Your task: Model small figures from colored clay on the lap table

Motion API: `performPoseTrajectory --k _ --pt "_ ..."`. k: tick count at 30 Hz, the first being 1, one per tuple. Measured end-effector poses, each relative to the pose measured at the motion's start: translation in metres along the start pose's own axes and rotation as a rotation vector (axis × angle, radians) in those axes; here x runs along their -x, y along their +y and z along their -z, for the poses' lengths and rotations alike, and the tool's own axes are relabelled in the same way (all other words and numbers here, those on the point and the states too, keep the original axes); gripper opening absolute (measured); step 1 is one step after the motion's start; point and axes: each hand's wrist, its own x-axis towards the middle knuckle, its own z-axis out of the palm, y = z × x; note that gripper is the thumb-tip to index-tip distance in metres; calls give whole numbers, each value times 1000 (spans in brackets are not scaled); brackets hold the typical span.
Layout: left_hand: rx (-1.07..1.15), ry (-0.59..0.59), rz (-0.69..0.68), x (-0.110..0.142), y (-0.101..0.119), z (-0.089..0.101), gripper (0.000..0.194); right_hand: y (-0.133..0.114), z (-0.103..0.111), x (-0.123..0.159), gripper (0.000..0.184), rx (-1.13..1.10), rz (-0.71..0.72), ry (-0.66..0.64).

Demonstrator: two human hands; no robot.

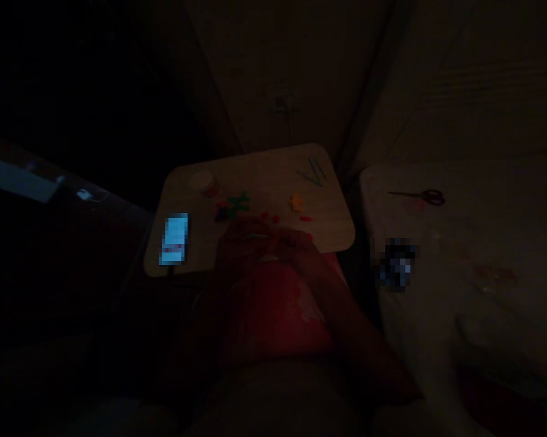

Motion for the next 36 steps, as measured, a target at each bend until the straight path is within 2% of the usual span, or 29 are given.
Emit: performPoseTrajectory --k 14,19,23,25,27,31,36 --pt "30 28 45 2 -4 -2 8 8 1 -4 36 42 -14 90" --pt "142 114 217 8 -2 -5 11 4 0 -5 44 123 10 115" --pt "281 227 355 10 -2 -4 14 4 2 -7 39 402 215 266" --pt "355 271 416 10 -1 -4 17 6 2 -8 33 645 307 340" --pt "426 305 477 10 0 -5 19 9 -1 -8 30 916 334 358" --pt "477 348 573 14 -1 -10 25 16 -10 -11 30 1332 324 301" --pt "428 318 555 21 -12 -13 29 16 -18 -15 32 1576 142 215"
